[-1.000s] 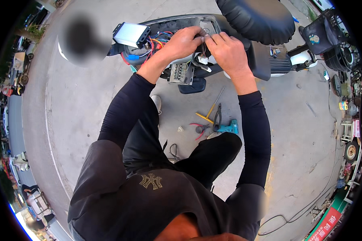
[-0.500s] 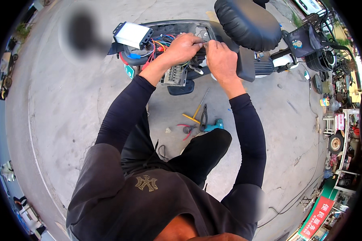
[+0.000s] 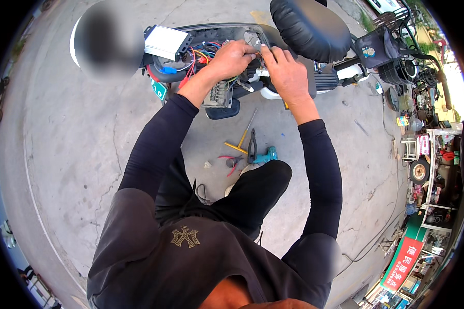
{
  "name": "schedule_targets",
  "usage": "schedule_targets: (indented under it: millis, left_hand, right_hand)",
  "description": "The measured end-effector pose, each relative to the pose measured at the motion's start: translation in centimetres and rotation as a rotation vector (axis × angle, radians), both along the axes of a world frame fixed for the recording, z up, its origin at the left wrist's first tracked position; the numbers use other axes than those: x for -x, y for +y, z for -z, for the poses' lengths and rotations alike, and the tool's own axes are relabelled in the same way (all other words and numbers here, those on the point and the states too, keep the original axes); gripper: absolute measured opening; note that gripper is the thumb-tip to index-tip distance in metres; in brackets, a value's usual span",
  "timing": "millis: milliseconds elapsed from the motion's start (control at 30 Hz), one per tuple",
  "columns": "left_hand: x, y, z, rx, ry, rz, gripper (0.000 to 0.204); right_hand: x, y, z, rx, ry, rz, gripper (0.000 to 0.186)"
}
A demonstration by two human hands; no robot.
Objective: The person repairs the electrical system of an electric scooter by stripping wire insulation, twisting conductors, and securing connections with heat shrink tubing. They use pliers and a soldering iron to strip and join wires within the scooter's exposed wiring harness.
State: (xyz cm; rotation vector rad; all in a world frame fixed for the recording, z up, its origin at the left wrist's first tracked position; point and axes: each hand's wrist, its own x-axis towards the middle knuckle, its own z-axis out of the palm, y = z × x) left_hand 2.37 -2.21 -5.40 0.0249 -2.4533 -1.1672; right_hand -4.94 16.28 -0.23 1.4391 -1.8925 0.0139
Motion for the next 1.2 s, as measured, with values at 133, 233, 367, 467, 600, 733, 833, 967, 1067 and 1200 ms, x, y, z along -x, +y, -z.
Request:
schedule_targets:
  millis: [133, 233, 367, 467, 600, 733, 833, 967, 1067, 1200]
  left_hand:
    - [0.3, 0.0, -0.1, 0.026, -0.007, 0.024, 0.026]
    - [0.3, 0.0, -0.1, 0.022, 0.016, 0.040, 0.025]
    - [-0.2, -0.1, 0.3, 0.017, -0.025, 0.053, 0.024]
    - [0.1, -0.3, -0.2, 0.032, 0.010, 0.042, 0.024]
    - [0.1, -0.2, 0.0, 0.060, -0.013, 0.024, 0.023]
    - [0.2, -0.1, 0.1, 0.047, 0.016, 0.041, 0.023]
    - [0.1, -0.1, 0.1, 0.023, -0.012, 0.056, 0.023]
    - [0.0, -0.2, -0.4, 0.040, 0.010, 0.044, 0.023]
    - [0.0, -0.3, 0.4, 0.034, 0.030, 0.047, 0.022]
    - [0.0, -0.1, -0.1, 0.010, 0.013, 0.039, 0.022]
  right_hand:
    - [1.4, -0.9, 0.9, -0.009, 0.071, -0.101, 0.023]
    - [1.8, -1.6, 1.3, 0.188, -0.772, -0.057, 0.015]
    - [0.7, -1.5, -0.2, 0.460, -2.134, 0.208, 0.020]
    - [0.9, -1.0, 0.3, 0.252, -1.013, 0.189, 0.017]
    - [0.3, -0.7, 0.4, -0.035, 0.076, 0.005, 0.026]
    - [0.8, -1.4, 1.3, 0.051, -0.345, 0.044, 0.015]
    - [0.4, -2.2, 1.2, 0.300, -1.378, 0.248, 0.011]
    - [0.9, -1.3, -0.7, 0.309, -1.390, 0.227, 0.017]
    - [0.6, -0.6, 1.3, 0.173, -0.234, 0.117, 0.017]
    - [0.4, -1.3, 1.6, 0.203, -0.493, 0.068, 0.011]
